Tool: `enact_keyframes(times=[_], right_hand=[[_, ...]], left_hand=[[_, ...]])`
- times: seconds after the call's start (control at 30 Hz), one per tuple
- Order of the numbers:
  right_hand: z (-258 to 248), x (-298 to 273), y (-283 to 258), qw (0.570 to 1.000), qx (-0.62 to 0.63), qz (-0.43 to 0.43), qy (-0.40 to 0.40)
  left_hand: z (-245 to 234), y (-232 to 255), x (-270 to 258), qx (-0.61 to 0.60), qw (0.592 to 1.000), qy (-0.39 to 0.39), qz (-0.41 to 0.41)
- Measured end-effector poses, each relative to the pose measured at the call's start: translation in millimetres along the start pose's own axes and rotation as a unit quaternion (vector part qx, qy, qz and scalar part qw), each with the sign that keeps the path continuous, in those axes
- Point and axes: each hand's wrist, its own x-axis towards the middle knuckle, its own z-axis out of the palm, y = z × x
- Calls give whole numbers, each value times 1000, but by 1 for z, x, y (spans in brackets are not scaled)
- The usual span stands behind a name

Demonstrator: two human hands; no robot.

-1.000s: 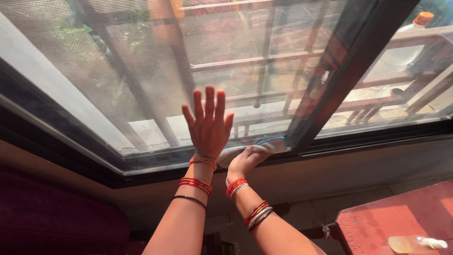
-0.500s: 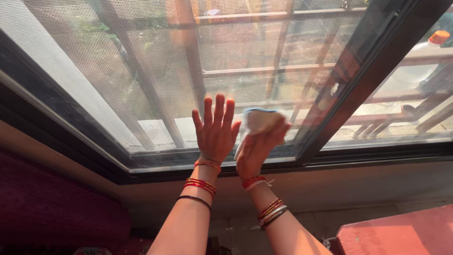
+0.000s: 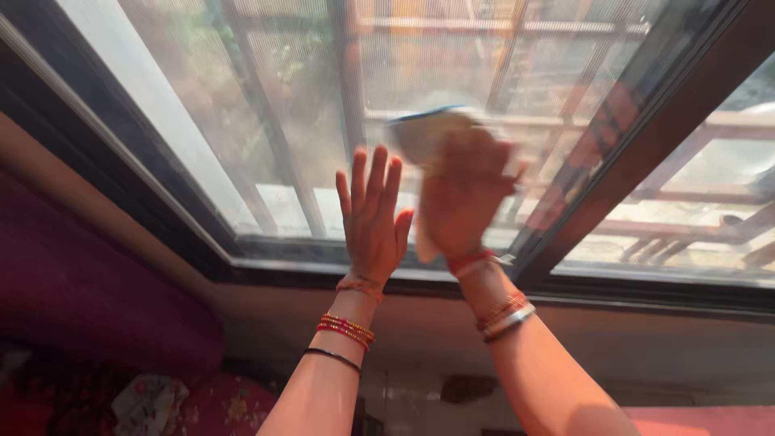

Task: The person cleans a window screen using a spray bottle and a cloth. They repeatedly spray the screen and wipe it with the cloth, covering different sections of the window throughout the clip.

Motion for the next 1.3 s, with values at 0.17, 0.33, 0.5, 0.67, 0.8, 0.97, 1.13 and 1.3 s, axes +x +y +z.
enact_keyframes(times=[0.17,0.33,0.5,0.67,0.8,0.97,1.13,1.3], right_hand=[[17,-35,-25,988,2,-156,5],[2,-44,-17,958,259,-117,-49],[-11,-41,-5,946,304,-96,-60],[-31,-34,9,947,290,-140,9],[-44,-25,11,966,220,-78,107],[-34,-5,-3,986,134,-33,94],[-12,2,-15,991,46,-13,126],[-2,3,-12,987,37,-22,152]], left_hand=[[8,12,-22,-52,993,98,-34],[9,25,-46,-32,993,114,-10],[18,28,-32,-234,972,30,-11],[39,22,-36,-185,982,7,-36],[67,15,-35,5,997,9,-70],[55,-29,-20,6,988,123,-95],[20,-73,-50,125,977,-10,-171],[25,-60,-30,38,970,182,-154]])
